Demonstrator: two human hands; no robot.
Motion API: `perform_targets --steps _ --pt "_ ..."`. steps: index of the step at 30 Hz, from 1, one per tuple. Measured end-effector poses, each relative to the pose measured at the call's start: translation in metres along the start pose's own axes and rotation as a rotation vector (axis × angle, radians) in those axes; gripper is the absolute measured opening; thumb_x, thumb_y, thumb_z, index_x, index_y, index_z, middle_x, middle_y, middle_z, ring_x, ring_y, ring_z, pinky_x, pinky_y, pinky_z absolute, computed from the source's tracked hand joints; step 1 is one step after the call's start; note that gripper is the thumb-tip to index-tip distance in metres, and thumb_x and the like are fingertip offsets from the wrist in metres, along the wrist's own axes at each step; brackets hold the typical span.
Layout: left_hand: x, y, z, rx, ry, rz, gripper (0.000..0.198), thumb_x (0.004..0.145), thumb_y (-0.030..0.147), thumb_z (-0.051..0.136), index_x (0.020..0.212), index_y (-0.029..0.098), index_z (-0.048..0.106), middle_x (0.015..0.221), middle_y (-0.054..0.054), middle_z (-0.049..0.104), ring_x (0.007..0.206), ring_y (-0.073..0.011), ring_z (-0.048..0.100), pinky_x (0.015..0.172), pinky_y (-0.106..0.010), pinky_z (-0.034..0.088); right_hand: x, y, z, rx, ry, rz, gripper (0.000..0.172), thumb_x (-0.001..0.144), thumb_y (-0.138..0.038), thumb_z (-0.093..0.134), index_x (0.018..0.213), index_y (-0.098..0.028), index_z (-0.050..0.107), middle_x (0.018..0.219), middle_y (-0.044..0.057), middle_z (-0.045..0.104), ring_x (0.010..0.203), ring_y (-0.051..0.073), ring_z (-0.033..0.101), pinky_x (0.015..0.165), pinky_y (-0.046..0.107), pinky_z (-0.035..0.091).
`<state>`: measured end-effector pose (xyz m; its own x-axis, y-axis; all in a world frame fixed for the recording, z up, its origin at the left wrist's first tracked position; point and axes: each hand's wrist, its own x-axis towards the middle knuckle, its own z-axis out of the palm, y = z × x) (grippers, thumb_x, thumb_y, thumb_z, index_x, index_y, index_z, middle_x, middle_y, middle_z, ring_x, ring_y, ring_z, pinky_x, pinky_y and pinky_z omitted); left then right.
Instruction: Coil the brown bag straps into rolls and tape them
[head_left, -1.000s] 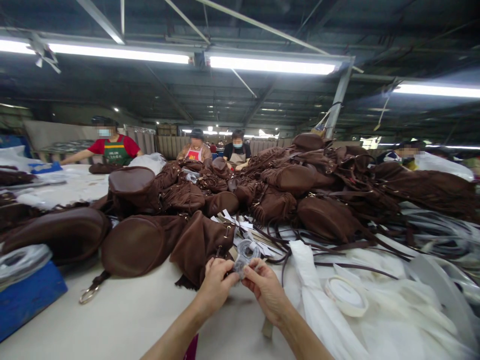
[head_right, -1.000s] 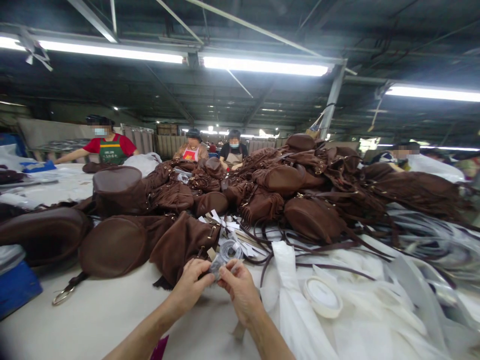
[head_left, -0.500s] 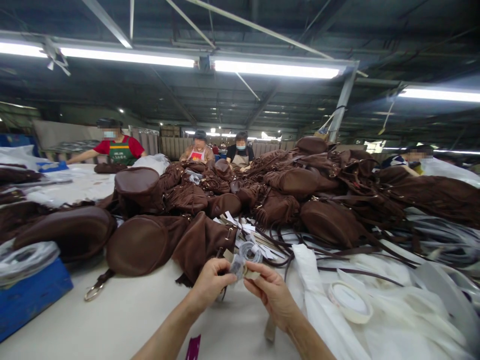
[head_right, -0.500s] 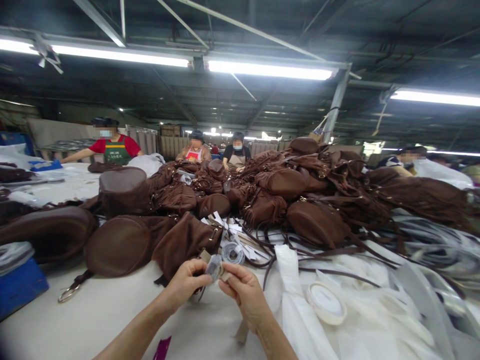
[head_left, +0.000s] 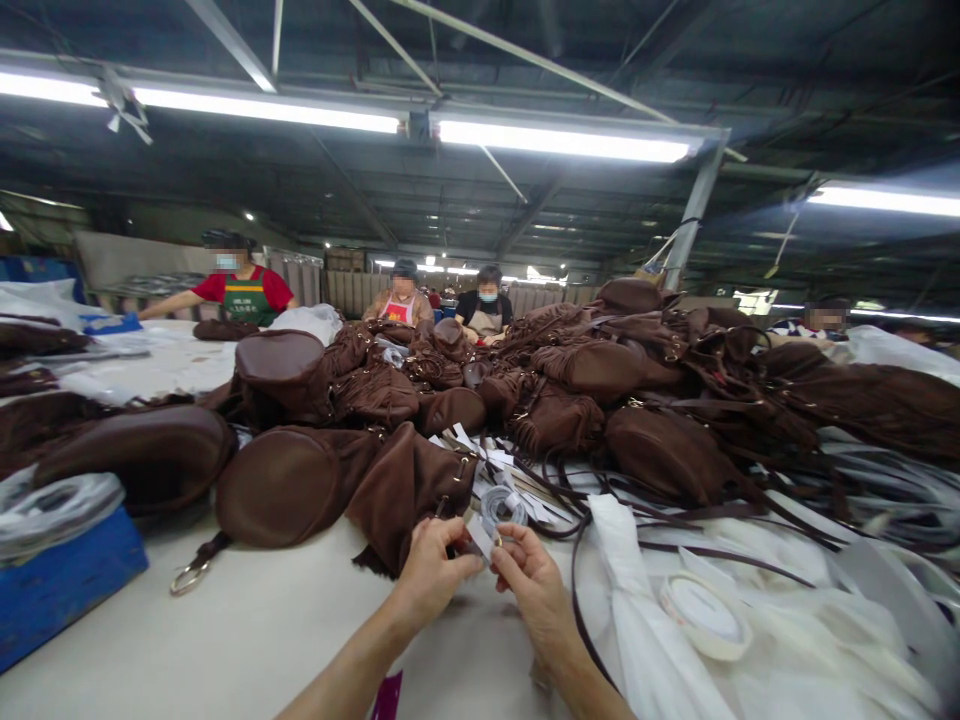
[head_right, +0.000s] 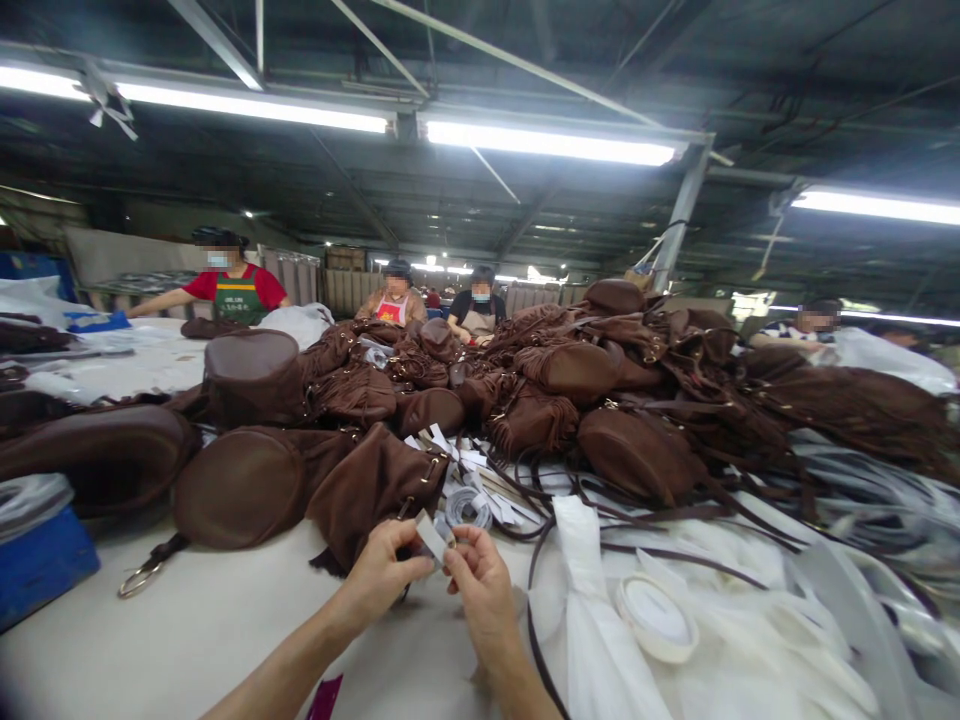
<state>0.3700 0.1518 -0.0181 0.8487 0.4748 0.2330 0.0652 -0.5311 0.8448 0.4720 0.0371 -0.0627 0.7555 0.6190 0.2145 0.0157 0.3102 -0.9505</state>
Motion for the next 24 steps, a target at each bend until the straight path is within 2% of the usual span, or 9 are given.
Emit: perform_targets --steps 3,5,9,12,14,16,19,24 --pt "-0.002 0.006 0.001 0.102 0.009 0.018 0.007 0.069 0.025 0.058 0.068 0.019 0.061 0.071 0.002 0.059 0.080 -0.0194 0.052 0.097 -0.037 0.031 0.001 0.002 -0.002 -0.074 -0.018 -0.042 0.056 0.072 -0.043 0.072 0.120 -0.018 0.055 0.057 -0.008 0.052 0.047 0.009 0.043 0.044 0.021 0.036" --pt "-0.003 0.007 0.003 0.143 -0.025 0.022 0.006 0.070 0.024 0.058 0.071 0.019 0.062 0.075 0.002 0.060 0.083 -0.0191 0.053 0.103 -0.040 0.025 0.002 0.001 -0.007 -0.198 -0.060 -0.046 0.058 0.075 -0.042 0.068 0.127 -0.018 0.055 0.057 -0.008 0.049 0.048 0.011 0.042 0.046 0.023 0.036" --pt "-0.006 -0.001 0.007 0.252 -0.046 0.069 0.004 0.073 0.024 0.060 0.071 0.021 0.062 0.079 0.001 0.061 0.090 -0.0203 0.053 0.106 -0.045 0.019 0.002 -0.012 -0.016 -0.578 -0.167 -0.061 0.039 0.079 -0.032 0.061 0.117 -0.023 0.067 0.058 -0.006 0.049 0.056 0.014 0.046 0.056 0.026 0.037" --pt "-0.006 -0.006 0.006 0.306 -0.098 0.155 0.006 0.074 0.019 0.059 0.074 0.023 0.063 0.076 0.001 0.062 0.091 -0.0215 0.053 0.104 -0.048 0.019 0.005 -0.024 -0.016 -0.791 -0.194 -0.140 0.030 0.073 -0.025 0.066 0.102 -0.028 0.072 0.068 -0.003 0.055 0.061 0.016 0.048 0.060 0.028 0.036" --pt "-0.007 -0.007 0.004 0.334 -0.125 0.183 0.010 0.073 0.016 0.058 0.076 0.023 0.064 0.079 0.000 0.064 0.092 -0.0221 0.053 0.105 -0.050 0.017 0.007 -0.029 -0.014 -0.801 -0.205 -0.225 0.026 0.067 -0.020 0.069 0.091 -0.027 0.073 0.082 0.000 0.059 0.067 0.017 0.049 0.063 0.028 0.038" --pt "-0.007 -0.006 0.002 0.360 -0.146 0.200 0.013 0.071 0.013 0.058 0.077 0.023 0.064 0.081 0.000 0.066 0.093 -0.0226 0.052 0.105 -0.051 0.015 0.010 -0.030 -0.012 -0.720 -0.248 -0.245 0.020 0.064 -0.015 0.067 0.082 -0.024 0.070 0.085 0.000 0.059 0.068 0.016 0.049 0.063 0.027 0.038" --pt "-0.009 -0.004 -0.001 0.364 -0.188 0.220 0.019 0.068 0.009 0.056 0.075 0.024 0.064 0.079 0.000 0.066 0.093 -0.0227 0.052 0.107 -0.053 0.012 0.011 -0.027 -0.009 -0.642 -0.288 -0.166 0.009 0.064 -0.014 0.065 0.068 -0.022 0.062 0.069 -0.003 0.056 0.061 0.014 0.048 0.058 0.025 0.036" --pt "-0.013 -0.004 -0.006 0.297 -0.186 0.212 0.012 0.069 0.014 0.056 0.070 0.024 0.064 0.074 0.001 0.064 0.093 -0.0221 0.053 0.110 -0.058 0.003 0.009 -0.024 -0.009 -0.567 -0.298 -0.064 0.015 0.066 -0.022 0.067 0.058 -0.021 0.055 0.057 -0.004 0.053 0.059 0.015 0.047 0.057 0.025 0.035"
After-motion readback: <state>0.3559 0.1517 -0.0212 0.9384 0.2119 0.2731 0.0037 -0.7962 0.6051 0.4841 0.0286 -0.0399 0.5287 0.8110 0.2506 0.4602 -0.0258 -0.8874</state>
